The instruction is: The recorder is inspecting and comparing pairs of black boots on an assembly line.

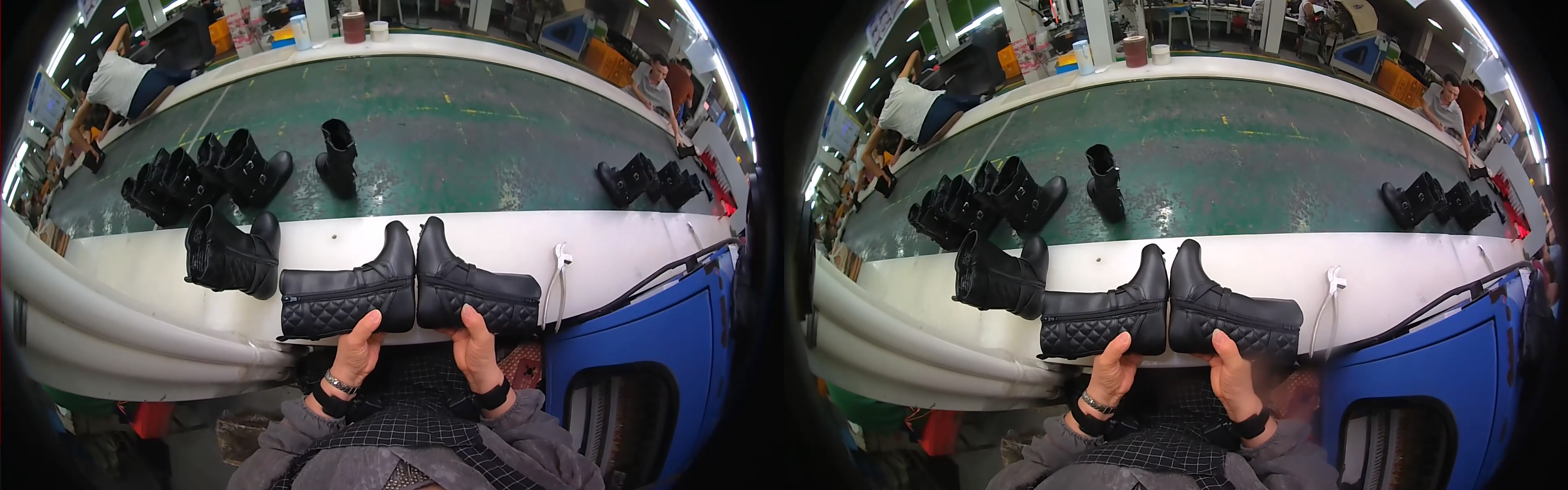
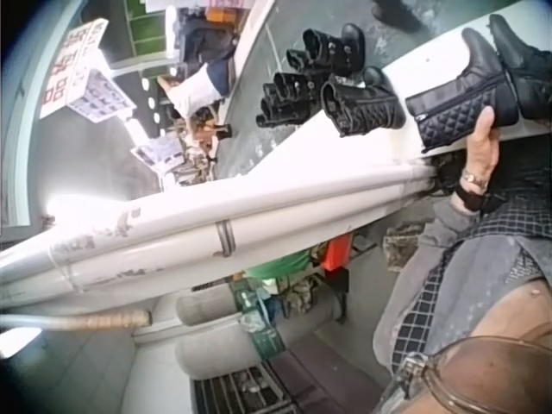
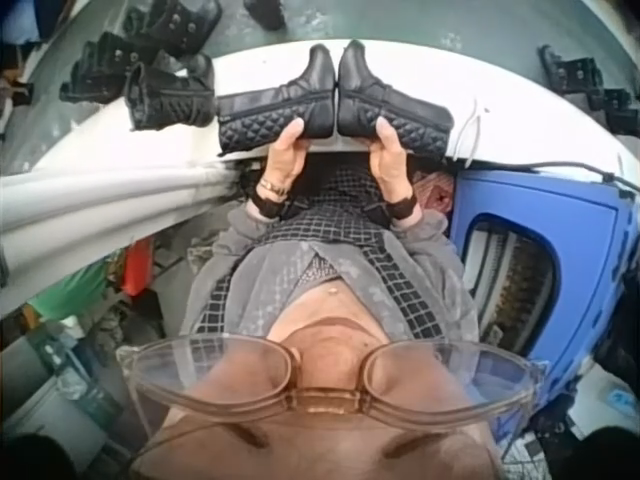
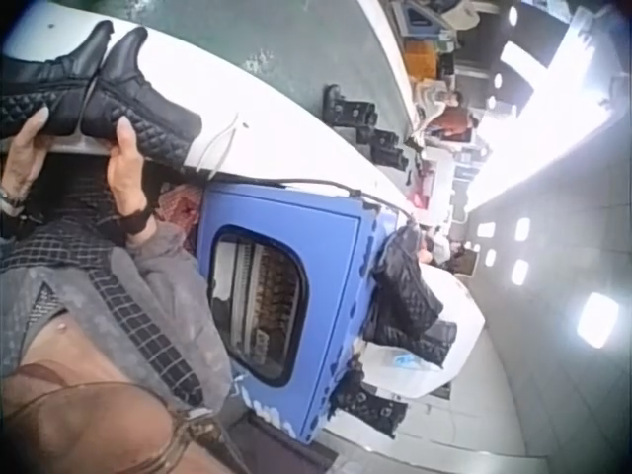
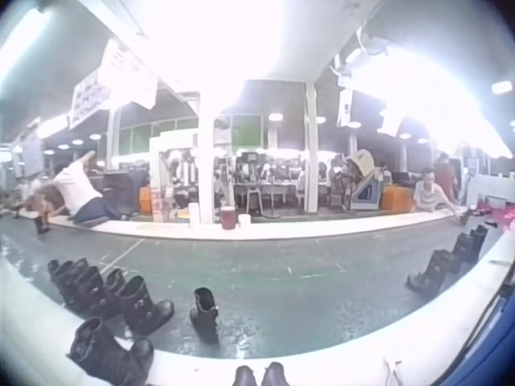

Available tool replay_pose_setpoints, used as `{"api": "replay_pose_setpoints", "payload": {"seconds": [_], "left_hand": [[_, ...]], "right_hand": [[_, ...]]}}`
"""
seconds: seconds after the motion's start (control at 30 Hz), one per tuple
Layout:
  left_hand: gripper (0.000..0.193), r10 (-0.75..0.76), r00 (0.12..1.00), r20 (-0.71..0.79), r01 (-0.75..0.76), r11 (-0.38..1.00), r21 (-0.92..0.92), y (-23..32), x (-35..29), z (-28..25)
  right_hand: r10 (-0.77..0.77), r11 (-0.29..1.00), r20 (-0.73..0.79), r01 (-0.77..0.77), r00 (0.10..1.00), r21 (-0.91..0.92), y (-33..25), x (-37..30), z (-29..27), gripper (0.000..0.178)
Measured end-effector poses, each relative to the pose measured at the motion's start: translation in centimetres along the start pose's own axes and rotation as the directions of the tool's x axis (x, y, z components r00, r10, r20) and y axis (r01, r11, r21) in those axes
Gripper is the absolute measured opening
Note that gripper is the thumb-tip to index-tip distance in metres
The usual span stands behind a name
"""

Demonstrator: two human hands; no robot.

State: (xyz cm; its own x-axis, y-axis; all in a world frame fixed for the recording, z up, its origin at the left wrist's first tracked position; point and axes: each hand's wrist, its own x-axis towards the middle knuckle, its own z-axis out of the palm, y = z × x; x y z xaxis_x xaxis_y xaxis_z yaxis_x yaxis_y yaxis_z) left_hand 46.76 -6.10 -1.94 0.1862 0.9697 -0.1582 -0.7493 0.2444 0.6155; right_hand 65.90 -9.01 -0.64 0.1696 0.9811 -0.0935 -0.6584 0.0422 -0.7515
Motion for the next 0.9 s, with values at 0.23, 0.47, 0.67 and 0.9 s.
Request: {"api": "replay_pose_setpoints", "payload": {"seconds": [0.23,0.47,0.67,0.9], "left_hand": [[0.042,-0.001,1.000,-0.011,0.001,1.000,-0.021,-0.2,0.0,0.0],[0.043,0.045,0.998,0.048,-0.046,0.999,0.020,-0.5,0.1,-0.1],[0.045,0.041,0.999,0.029,-0.042,0.999,0.029,-0.5,0.0,0.2],[0.044,0.236,0.972,0.004,-0.213,0.867,0.451,0.5,0.2,1.8]], "right_hand": [[-0.037,0.999,-0.030,0.037,0.999,-0.017,0.1,-0.2,0.0,0.037],[-0.051,0.999,-0.005,0.051,0.999,0.008,0.3,-0.1,-0.4,0.039],[-0.066,0.998,-0.016,0.066,0.998,0.017,0.5,0.0,-0.8,0.039],[-0.035,0.999,-0.002,0.035,0.999,-0.015,0.1,-0.1,-1.6,0.042]]}}
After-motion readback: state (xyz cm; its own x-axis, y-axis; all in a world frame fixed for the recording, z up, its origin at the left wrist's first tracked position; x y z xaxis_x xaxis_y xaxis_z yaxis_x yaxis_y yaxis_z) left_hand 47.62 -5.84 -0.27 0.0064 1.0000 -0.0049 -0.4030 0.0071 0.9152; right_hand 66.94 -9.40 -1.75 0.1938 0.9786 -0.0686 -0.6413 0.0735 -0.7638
